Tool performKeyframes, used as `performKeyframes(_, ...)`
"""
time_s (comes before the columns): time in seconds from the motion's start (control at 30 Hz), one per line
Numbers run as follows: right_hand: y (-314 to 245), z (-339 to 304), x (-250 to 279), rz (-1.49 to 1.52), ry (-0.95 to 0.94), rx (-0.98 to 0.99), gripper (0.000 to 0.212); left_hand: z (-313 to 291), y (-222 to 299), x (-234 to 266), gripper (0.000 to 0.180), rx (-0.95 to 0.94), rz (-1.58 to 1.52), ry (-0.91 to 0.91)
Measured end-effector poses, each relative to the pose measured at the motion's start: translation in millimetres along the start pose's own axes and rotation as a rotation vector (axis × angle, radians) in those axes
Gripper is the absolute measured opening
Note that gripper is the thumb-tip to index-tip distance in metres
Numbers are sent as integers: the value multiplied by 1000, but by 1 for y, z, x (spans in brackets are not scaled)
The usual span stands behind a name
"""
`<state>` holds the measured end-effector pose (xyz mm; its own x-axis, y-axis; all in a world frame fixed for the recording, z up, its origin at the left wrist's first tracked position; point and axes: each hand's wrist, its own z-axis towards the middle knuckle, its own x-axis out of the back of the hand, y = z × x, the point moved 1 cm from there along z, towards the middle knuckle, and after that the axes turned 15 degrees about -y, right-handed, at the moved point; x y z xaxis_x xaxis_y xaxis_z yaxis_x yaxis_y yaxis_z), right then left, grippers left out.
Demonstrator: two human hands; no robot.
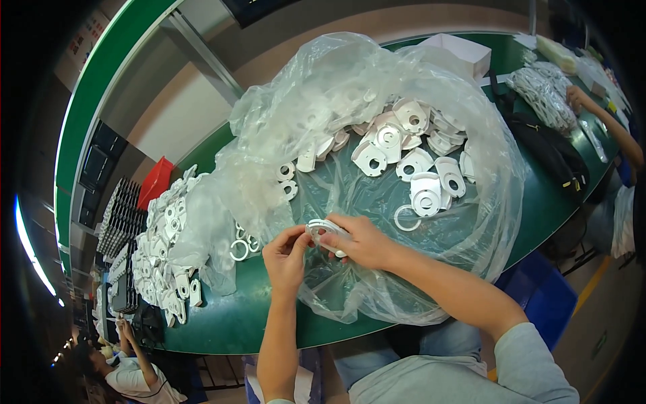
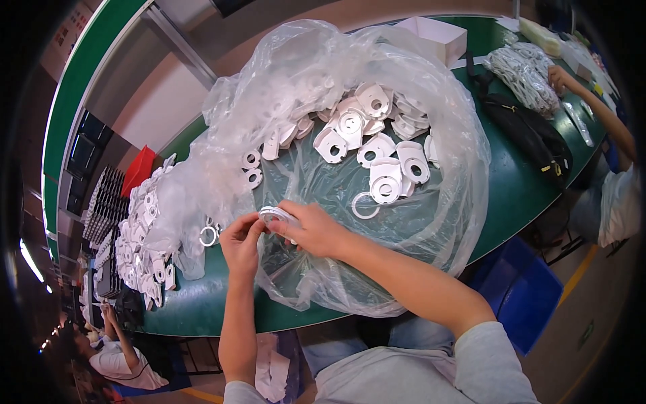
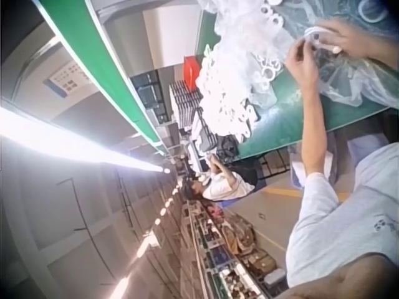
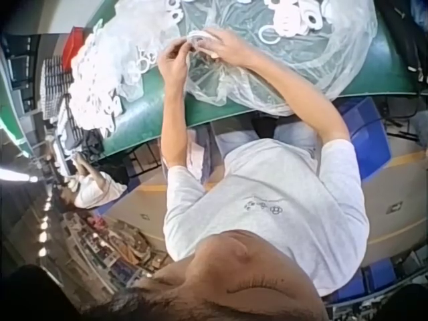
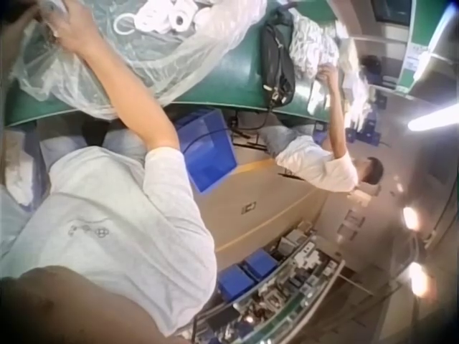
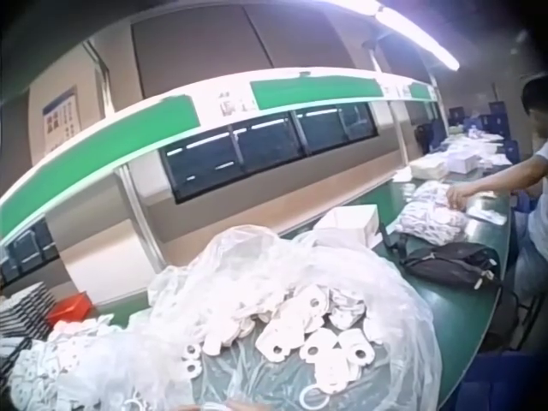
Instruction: Assembling small plastic components at an industrial workbench.
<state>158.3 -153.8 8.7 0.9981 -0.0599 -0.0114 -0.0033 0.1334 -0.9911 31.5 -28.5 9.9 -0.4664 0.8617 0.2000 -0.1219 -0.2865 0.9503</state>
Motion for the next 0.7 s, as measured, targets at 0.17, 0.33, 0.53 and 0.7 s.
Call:
performKeyframes(0.17, 6, 1, 6, -221, 144, 129, 24, 2, -1, -7, 16, 5, -8, -11)
performKeyframes(0.33, 8, 1, 9, -300, 131, 127, 23, 4, 9, -10, 23, -83, 58, -36)
performKeyframes(0.53, 10, 2, 6, -332, 79, 130, 24, 2, 11, -7, 20, -98, 168, -79)
performKeyframes(0.7, 10, 2, 4, -302, 85, 78, 27, 0, 11, -6, 16, -108, 270, -70)
